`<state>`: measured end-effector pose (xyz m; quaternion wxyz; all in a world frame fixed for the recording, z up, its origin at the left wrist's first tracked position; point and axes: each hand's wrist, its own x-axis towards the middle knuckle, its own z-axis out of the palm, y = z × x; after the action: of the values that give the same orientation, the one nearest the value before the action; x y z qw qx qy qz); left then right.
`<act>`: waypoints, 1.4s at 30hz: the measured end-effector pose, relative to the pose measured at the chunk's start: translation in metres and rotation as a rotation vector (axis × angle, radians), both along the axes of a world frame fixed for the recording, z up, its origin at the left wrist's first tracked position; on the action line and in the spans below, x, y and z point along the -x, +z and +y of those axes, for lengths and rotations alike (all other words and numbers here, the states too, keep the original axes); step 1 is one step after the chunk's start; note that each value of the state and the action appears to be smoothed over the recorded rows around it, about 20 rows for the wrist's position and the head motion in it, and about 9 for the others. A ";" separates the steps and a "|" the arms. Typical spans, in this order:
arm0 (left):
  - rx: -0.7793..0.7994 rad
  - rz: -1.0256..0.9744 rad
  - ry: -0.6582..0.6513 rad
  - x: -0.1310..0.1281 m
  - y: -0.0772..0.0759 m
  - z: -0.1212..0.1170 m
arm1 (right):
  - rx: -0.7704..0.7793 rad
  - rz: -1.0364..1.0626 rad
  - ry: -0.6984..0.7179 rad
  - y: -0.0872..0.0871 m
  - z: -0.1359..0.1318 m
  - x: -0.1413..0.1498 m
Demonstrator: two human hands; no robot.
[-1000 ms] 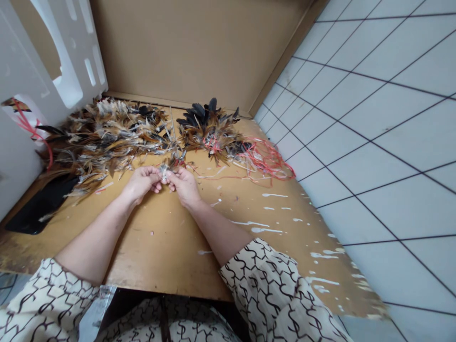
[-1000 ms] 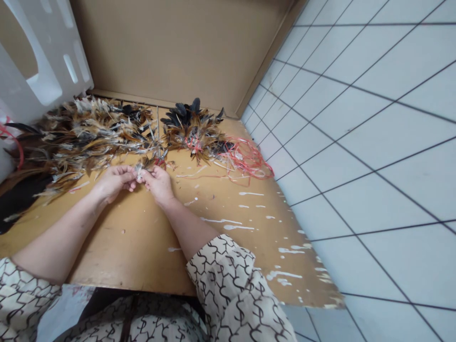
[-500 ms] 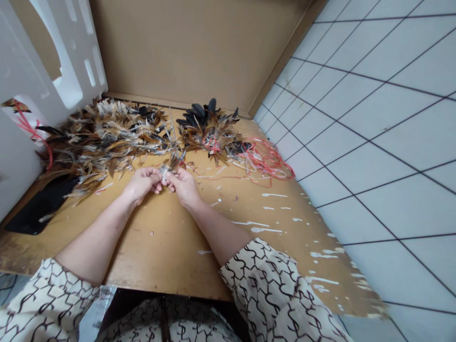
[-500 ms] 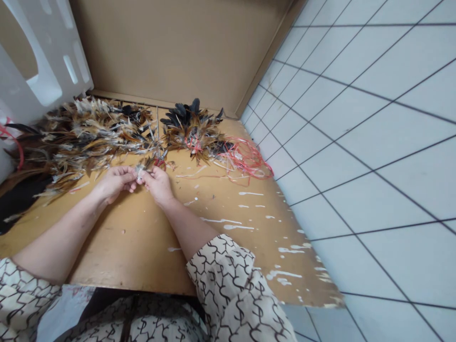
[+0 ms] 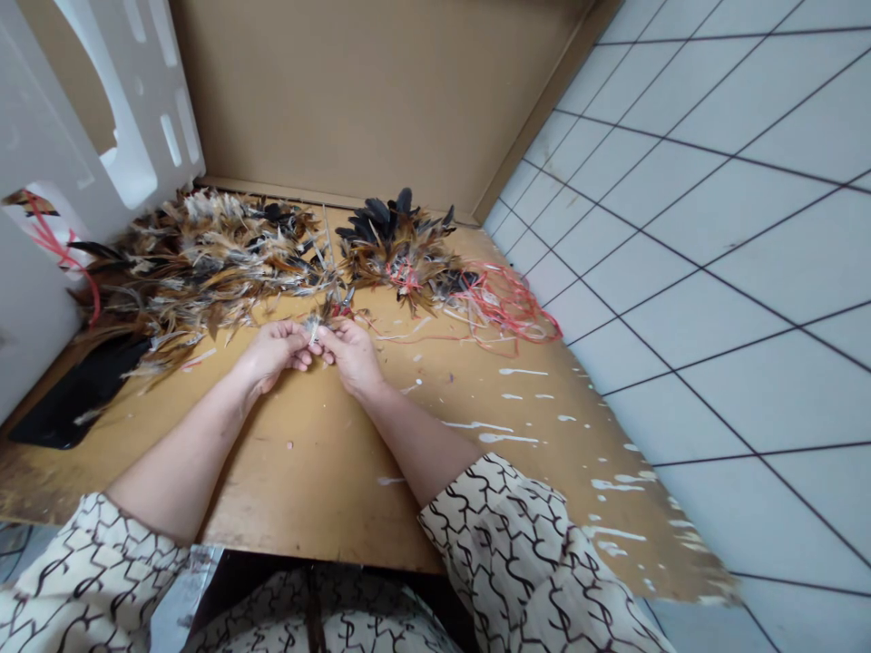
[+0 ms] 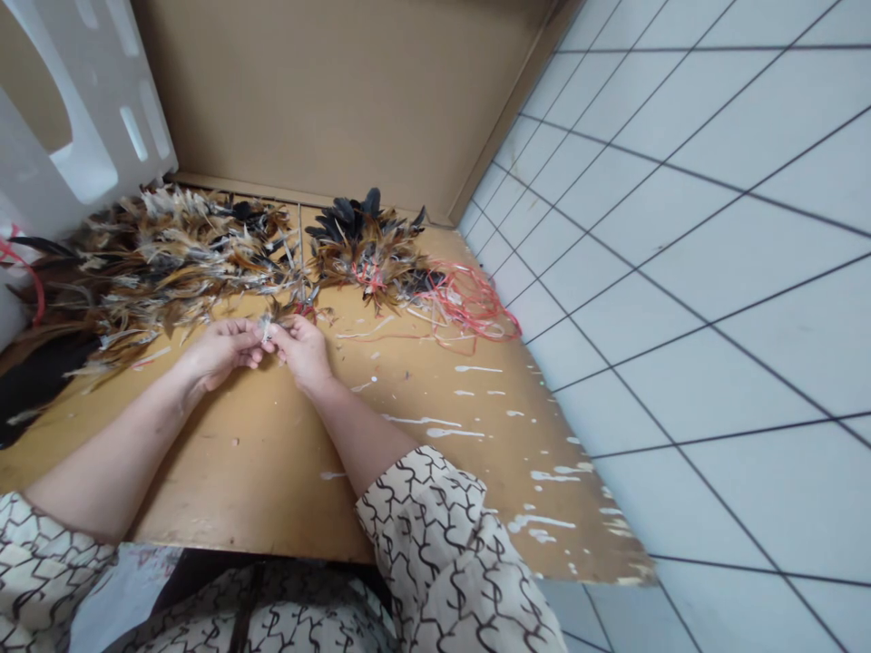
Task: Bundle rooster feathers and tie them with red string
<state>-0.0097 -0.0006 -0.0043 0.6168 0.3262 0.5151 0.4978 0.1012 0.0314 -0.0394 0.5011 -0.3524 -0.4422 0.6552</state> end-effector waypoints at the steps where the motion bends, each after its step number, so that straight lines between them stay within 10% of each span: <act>1: 0.004 -0.010 -0.005 0.000 0.000 0.000 | -0.004 0.005 0.000 0.000 0.000 0.000; 17: -0.031 -0.069 0.028 0.002 0.004 0.000 | -0.020 0.007 0.043 -0.003 0.001 -0.002; 29: 0.048 -0.214 -0.196 0.010 0.001 0.001 | 0.022 0.134 0.324 0.005 0.000 -0.008; 42: -0.036 -0.115 -0.154 0.009 0.004 -0.001 | 0.008 0.134 0.213 0.004 0.002 -0.007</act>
<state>-0.0189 -0.0016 -0.0004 0.6757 0.3469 0.4431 0.4761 0.1086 0.0335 -0.0355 0.4557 -0.2607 -0.4399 0.7286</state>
